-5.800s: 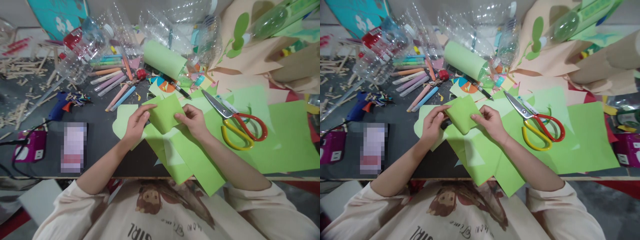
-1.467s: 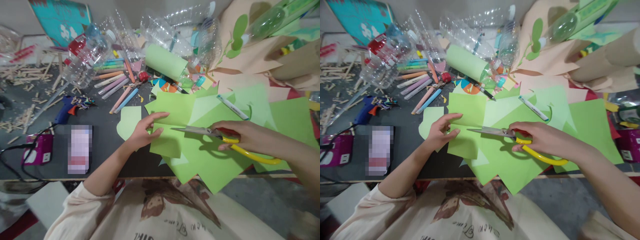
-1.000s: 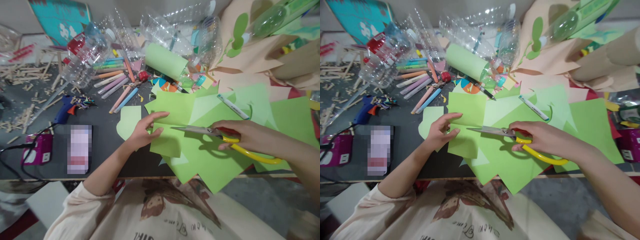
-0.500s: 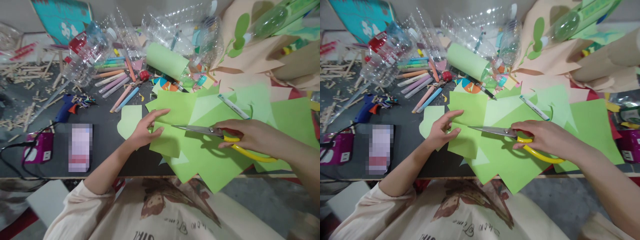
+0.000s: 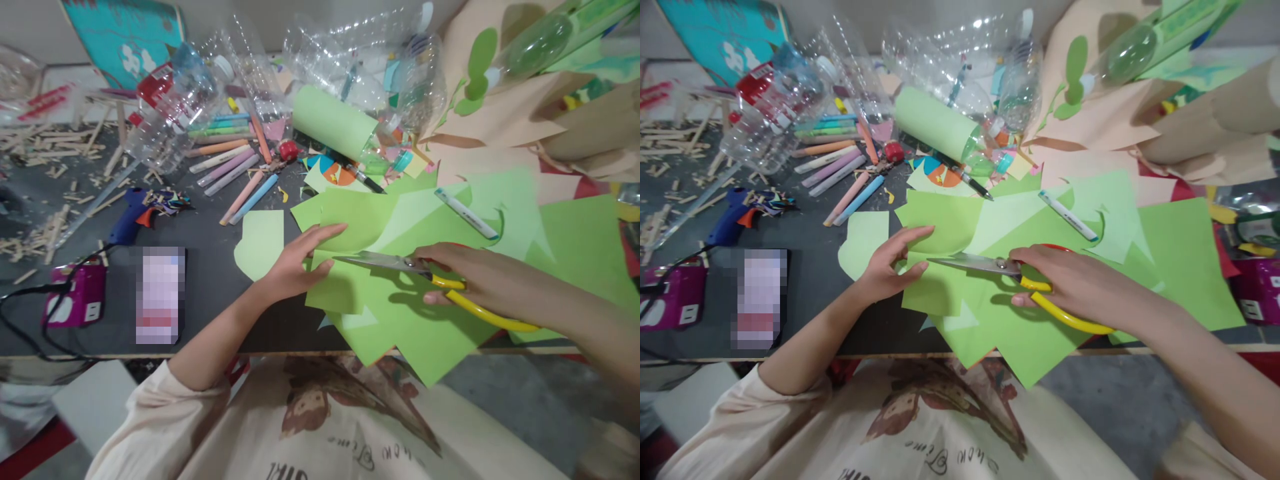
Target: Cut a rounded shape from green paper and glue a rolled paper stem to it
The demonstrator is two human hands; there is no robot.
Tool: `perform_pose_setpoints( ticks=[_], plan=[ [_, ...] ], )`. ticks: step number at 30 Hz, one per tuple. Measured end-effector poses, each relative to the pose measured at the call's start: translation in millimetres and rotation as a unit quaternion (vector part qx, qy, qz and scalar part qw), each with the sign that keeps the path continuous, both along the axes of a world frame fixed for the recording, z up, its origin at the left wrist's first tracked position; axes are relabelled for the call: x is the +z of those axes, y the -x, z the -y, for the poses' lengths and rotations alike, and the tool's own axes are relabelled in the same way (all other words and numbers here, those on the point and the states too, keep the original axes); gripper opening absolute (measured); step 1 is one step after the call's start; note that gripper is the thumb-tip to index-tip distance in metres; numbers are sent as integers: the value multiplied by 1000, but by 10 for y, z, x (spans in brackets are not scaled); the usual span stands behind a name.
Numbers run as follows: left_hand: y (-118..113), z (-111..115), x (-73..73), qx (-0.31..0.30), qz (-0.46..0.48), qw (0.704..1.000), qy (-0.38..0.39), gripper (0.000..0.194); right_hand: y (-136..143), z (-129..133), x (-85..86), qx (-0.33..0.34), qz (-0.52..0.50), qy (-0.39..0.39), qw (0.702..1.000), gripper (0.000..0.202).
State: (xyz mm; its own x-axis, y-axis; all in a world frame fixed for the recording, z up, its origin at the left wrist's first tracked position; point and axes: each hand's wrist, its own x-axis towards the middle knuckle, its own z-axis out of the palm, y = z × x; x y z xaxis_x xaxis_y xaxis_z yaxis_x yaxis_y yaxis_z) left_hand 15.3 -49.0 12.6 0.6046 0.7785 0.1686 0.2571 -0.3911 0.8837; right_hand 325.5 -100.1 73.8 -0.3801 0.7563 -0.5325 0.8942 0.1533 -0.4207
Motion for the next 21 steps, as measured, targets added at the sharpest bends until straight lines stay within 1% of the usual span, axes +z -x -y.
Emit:
perform_pose_setpoints(
  ticks=[5,11,16,21],
  plan=[
    [-5,9,-18,-9,-11,1000,-15,50,64,-20,-28,15,1,-22,1000,64],
    [-4,14,-11,-11,0,1000,-15,51,104,-53,-5,30,19,-18,999,65],
    [-2,4,-8,-3,-8,1000,13,56,90,-49,-2,36,-2,-29,999,64],
    [-6,-2,-5,-4,-11,999,31,58,94,-30,3,36,11,-55,998,60]
  ],
)
